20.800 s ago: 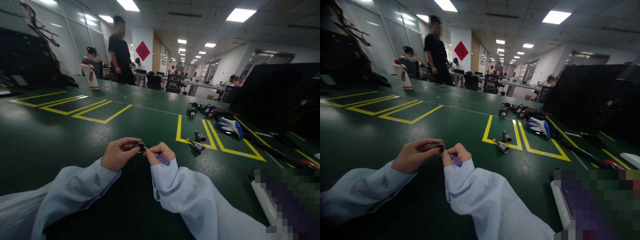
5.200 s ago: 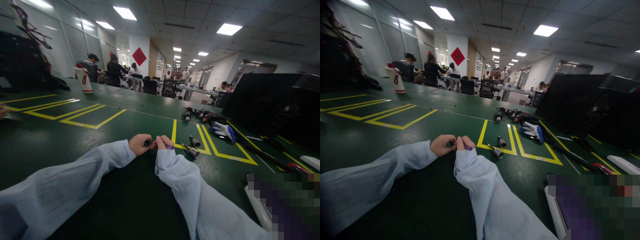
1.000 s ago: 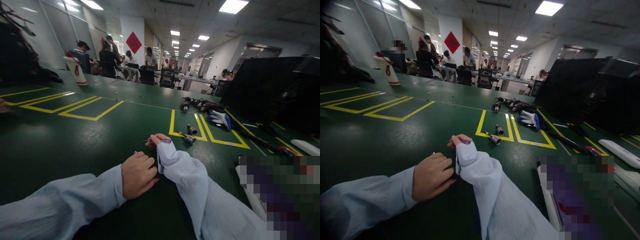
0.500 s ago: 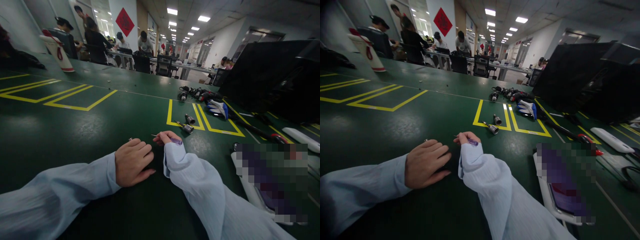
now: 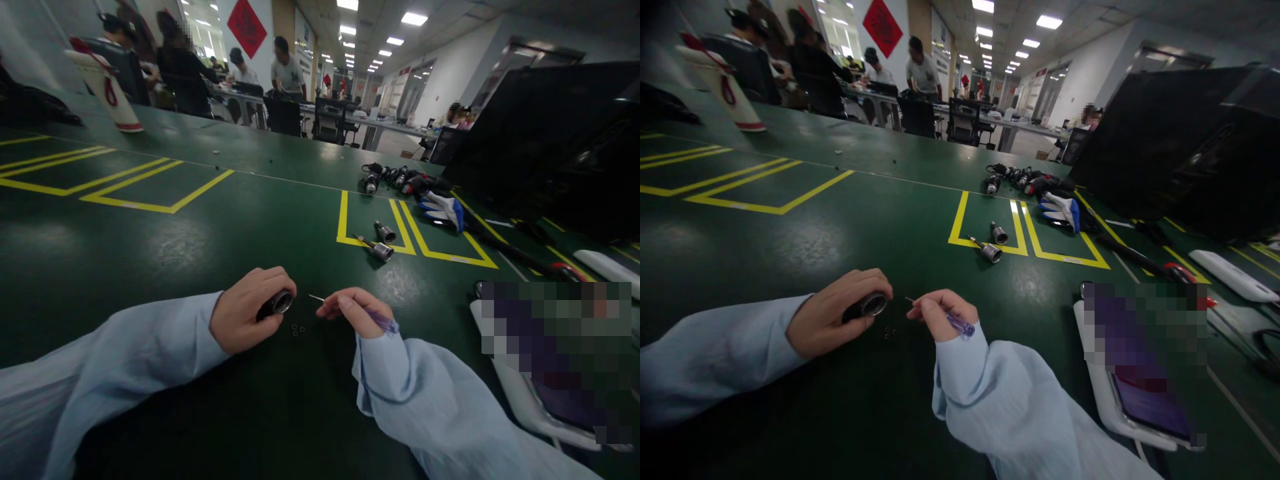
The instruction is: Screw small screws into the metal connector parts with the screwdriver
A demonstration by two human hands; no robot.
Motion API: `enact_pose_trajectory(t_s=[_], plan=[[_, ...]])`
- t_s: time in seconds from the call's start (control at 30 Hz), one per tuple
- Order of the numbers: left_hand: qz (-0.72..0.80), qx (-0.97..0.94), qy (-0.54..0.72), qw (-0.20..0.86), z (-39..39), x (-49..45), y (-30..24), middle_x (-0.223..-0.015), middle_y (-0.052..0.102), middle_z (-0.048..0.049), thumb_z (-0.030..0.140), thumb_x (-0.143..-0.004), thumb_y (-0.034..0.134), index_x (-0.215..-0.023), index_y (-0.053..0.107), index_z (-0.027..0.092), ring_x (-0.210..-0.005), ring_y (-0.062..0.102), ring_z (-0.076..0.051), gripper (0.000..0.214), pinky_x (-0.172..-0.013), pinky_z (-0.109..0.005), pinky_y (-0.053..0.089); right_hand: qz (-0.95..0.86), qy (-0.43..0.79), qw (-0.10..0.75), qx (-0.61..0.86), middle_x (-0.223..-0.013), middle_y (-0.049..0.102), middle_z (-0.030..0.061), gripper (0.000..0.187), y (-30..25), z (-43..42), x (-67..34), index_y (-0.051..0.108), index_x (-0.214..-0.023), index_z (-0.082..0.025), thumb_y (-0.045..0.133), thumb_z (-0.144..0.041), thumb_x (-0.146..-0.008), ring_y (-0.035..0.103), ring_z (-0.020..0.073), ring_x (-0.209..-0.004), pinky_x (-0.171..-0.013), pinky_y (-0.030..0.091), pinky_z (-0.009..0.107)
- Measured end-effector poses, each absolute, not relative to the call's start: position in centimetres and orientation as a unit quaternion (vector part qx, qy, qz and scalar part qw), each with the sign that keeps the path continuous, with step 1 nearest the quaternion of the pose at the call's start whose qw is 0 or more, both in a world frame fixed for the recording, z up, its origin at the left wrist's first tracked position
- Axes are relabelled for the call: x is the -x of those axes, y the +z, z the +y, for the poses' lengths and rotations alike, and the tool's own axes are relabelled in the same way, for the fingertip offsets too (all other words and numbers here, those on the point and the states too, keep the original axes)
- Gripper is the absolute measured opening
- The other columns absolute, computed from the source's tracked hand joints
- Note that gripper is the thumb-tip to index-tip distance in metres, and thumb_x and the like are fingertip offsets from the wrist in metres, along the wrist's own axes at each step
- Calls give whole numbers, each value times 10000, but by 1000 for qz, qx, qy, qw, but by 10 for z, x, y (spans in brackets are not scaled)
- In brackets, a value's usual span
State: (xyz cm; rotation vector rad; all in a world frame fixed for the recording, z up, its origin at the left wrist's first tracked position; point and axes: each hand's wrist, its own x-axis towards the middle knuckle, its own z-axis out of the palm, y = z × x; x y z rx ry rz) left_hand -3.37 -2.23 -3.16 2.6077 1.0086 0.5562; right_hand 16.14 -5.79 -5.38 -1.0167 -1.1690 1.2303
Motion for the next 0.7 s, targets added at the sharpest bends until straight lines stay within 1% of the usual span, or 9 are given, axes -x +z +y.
enact_pose_trajectory(t_s=[0.1, 0.2, 0.33, 0.4, 0.47, 0.53, 0.6, 0.7], plan=[[350, -887, 227, 195, -17, 37, -34, -872, 538, -44, 198, -748, 405, -925, 490, 150, -786, 494, -157, 202, -707, -291, 409, -523, 526, 536, 402, -606, 664, 39, 226, -55, -63, -163, 641, -672, -168, 527, -345, -755, 603, 140, -579, -569, 480, 272], [333, -880, 263, 212, -13, 38, -37, -933, 551, -59, 253, -786, 454, -991, 492, 157, -865, 509, -164, 230, -755, -294, 432, -540, 525, 525, 396, -609, 661, 37, 218, -55, -66, -166, 646, -675, -175, 506, -313, -767, 601, 134, -579, -565, 483, 263], [346, -880, 290, 145, -12, 36, -37, -1000, 586, -73, 280, -778, 520, -1031, 525, 172, -951, 517, -198, 275, -847, -353, 406, -563, 524, 498, 401, -606, 665, 34, 180, -54, -70, -168, 644, -694, -179, 489, -246, -755, 601, 135, -572, -565, 483, 264], [373, -873, 294, 106, -12, 36, -37, -1001, 603, -70, 310, -767, 542, -1030, 543, 179, -946, 528, -213, 293, -861, -381, 395, -572, 527, 488, 397, -600, 666, 30, 164, -54, -71, -169, 635, -701, -180, 481, -223, -738, 598, 136, -561, -558, 479, 264], [394, -861, 304, 109, -12, 36, -38, -1013, 604, -70, 325, -759, 553, -1044, 548, 182, -940, 539, -213, 319, -849, -369, 412, -584, 525, 474, 399, -593, 662, 28, 167, -53, -72, -170, 628, -683, -179, 468, -208, -723, 595, 135, -556, -552, 473, 262], [404, -841, 324, 157, -12, 36, -40, -1042, 591, -74, 321, -748, 566, -1065, 545, 185, -947, 548, -205, 346, -825, -334, 443, -600, 513, 459, 407, -586, 656, 30, 184, -53, -72, -171, 627, -651, -177, 456, -198, -712, 589, 133, -556, -554, 469, 260], [405, -807, 355, 241, -13, 35, -44, -1061, 582, -80, 304, -740, 576, -1084, 535, 178, -934, 567, -193, 368, -798, -310, 473, -617, 497, 448, 415, -581, 653, 30, 199, -53, -72, -171, 633, -635, -177, 448, -189, -705, 580, 131, -551, -561, 465, 262], [399, -745, 387, 369, -13, 33, -49, -1036, 599, -79, 259, -723, 593, -1081, 528, 156, -904, 598, -183, 378, -804, -326, 497, -629, 480, 438, 426, -583, 656, 26, 213, -52, -71, -170, 639, -632, -182, 439, -171, -701, 576, 129, -550, -574, 466, 263]])
